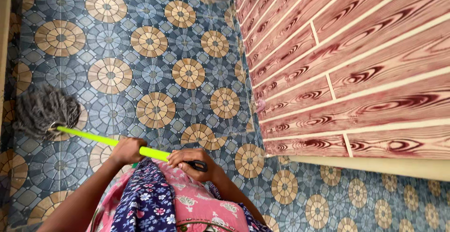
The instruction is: The person mops a tiled floor using a mop, moving it back and forth across different sections of the balcony area.
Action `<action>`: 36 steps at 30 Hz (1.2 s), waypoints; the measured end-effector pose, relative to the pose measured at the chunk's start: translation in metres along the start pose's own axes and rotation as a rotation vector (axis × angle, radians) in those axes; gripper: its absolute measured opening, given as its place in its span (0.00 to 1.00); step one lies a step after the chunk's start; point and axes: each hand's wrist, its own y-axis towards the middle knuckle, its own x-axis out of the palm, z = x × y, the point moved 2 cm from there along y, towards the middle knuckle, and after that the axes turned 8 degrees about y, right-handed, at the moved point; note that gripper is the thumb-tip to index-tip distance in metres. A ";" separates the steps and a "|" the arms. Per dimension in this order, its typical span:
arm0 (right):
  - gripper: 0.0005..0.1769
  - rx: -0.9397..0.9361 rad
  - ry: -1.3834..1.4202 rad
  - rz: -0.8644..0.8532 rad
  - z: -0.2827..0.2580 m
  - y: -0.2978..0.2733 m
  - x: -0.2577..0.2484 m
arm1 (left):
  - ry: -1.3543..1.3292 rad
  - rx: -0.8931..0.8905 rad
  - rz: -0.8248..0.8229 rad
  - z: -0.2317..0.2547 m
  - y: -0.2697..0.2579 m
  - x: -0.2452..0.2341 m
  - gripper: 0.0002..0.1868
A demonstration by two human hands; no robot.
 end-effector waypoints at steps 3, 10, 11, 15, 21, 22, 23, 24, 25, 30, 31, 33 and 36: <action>0.10 0.039 0.072 -0.059 -0.002 0.035 -0.009 | 0.018 0.119 0.099 -0.024 0.008 -0.007 0.13; 0.08 0.079 -0.051 0.023 -0.026 0.085 -0.048 | -0.012 0.413 0.247 -0.039 0.096 -0.045 0.12; 0.08 0.074 -0.110 0.037 -0.034 0.086 -0.053 | -0.046 0.488 0.275 -0.034 0.114 -0.050 0.13; 0.10 0.102 -0.316 0.128 -0.053 0.103 -0.070 | -0.206 0.621 0.383 -0.007 0.186 -0.074 0.12; 0.10 0.286 -0.613 0.328 -0.049 0.133 -0.075 | -0.385 0.647 0.242 0.044 0.276 -0.088 0.09; 0.11 0.318 -0.657 0.335 -0.046 0.138 -0.073 | -0.418 0.656 0.224 0.051 0.283 -0.084 0.08; 0.10 0.329 -0.684 0.302 -0.044 0.144 -0.070 | -0.451 0.664 0.206 0.058 0.290 -0.081 0.09; 0.10 0.337 -0.710 0.267 -0.041 0.151 -0.068 | -0.481 0.671 0.189 0.061 0.297 -0.079 0.09; 0.09 0.346 -0.737 0.233 -0.038 0.159 -0.068 | -0.489 0.676 0.167 0.062 0.299 -0.077 0.10; 0.12 0.114 -0.751 0.167 -0.043 0.201 -0.086 | -0.439 0.664 0.096 0.064 0.298 -0.102 0.13; 0.14 0.028 -0.712 0.152 -0.047 0.211 -0.094 | -0.355 0.683 0.105 0.064 0.298 -0.112 0.13; 0.13 -0.046 -0.749 0.159 -0.053 0.231 -0.108 | -0.191 0.715 0.117 0.058 0.304 -0.131 0.13; 0.13 -0.105 -0.759 0.160 -0.051 0.275 -0.140 | -0.178 0.693 0.193 0.031 0.331 -0.167 0.11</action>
